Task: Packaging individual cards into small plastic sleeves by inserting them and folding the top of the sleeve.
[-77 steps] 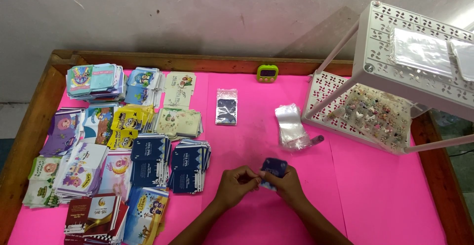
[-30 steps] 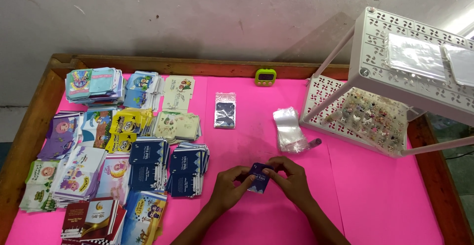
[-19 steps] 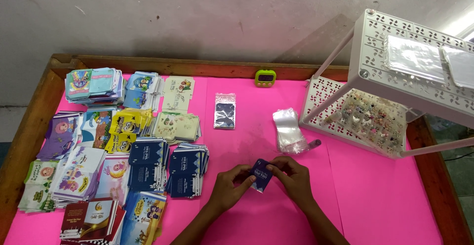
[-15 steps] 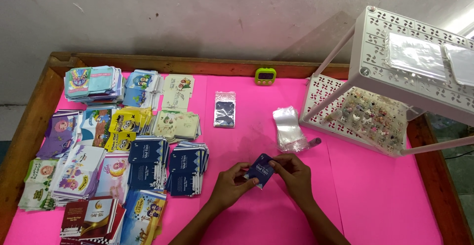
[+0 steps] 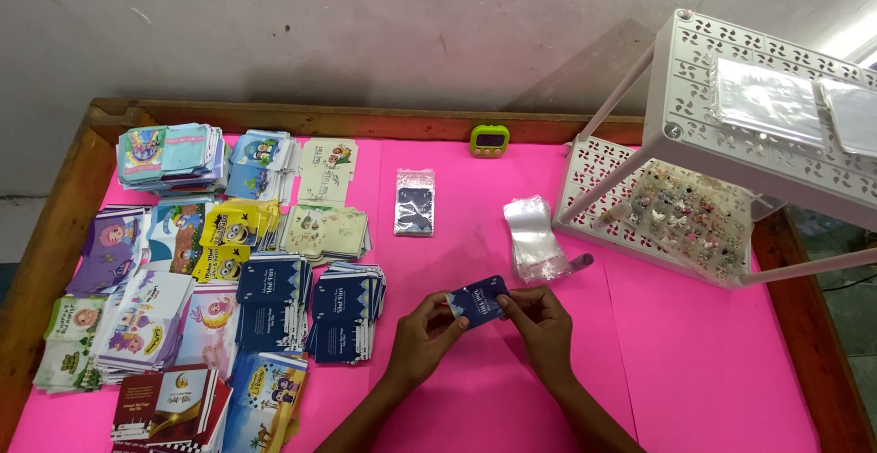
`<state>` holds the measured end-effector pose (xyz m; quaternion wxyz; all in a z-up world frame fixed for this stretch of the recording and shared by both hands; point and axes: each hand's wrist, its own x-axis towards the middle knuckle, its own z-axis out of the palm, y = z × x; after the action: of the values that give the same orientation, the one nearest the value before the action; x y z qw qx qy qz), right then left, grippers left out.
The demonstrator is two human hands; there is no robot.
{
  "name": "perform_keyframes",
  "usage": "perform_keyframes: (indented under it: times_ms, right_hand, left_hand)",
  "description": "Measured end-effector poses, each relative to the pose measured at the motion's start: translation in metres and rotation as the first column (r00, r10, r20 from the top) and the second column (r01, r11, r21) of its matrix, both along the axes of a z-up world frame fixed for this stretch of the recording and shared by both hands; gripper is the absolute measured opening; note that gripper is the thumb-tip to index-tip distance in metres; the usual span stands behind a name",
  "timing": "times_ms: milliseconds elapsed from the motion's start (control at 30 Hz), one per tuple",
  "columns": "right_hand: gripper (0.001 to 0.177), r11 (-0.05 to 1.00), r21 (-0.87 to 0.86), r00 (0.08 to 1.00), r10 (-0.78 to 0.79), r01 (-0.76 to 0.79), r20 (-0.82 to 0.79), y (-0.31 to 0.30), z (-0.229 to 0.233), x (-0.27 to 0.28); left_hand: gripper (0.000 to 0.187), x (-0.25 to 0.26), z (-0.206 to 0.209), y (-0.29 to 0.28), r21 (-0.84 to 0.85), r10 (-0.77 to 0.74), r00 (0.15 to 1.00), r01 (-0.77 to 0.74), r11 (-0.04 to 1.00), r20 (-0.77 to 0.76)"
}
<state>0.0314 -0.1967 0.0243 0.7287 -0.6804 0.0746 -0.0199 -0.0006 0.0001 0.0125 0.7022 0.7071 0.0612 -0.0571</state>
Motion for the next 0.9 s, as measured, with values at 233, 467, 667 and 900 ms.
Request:
perform_keyframes:
  times_ms: [233,467,667,900]
  right_hand:
    - [0.014,0.999,0.005,0.999,0.032,-0.032,-0.002,0.006,-0.005,-0.006]
    - [0.016,1.0,-0.025,1.0,-0.008,0.009,0.006,0.001,-0.009,0.0]
    - [0.052,0.999,0.044,0.997,0.0,-0.003,0.078,0.004,-0.006,-0.001]
    - [0.085,0.939,0.307,0.977,0.191,-0.154,-0.093,0.02,-0.014,-0.014]
  left_hand:
    - [0.047,-0.001,0.004,-0.001,-0.005,0.036,0.998,-0.036,0.999,-0.051]
    - [0.046,0.0,0.003,0.0,0.029,0.029,0.999,-0.028,0.999,-0.039]
    - [0.023,0.0,-0.012,0.001,0.073,0.036,0.998,-0.04,0.997,0.043]
    - [0.02,-0.002,-0.002,-0.002,-0.091,0.056,0.998,-0.06,0.994,-0.042]
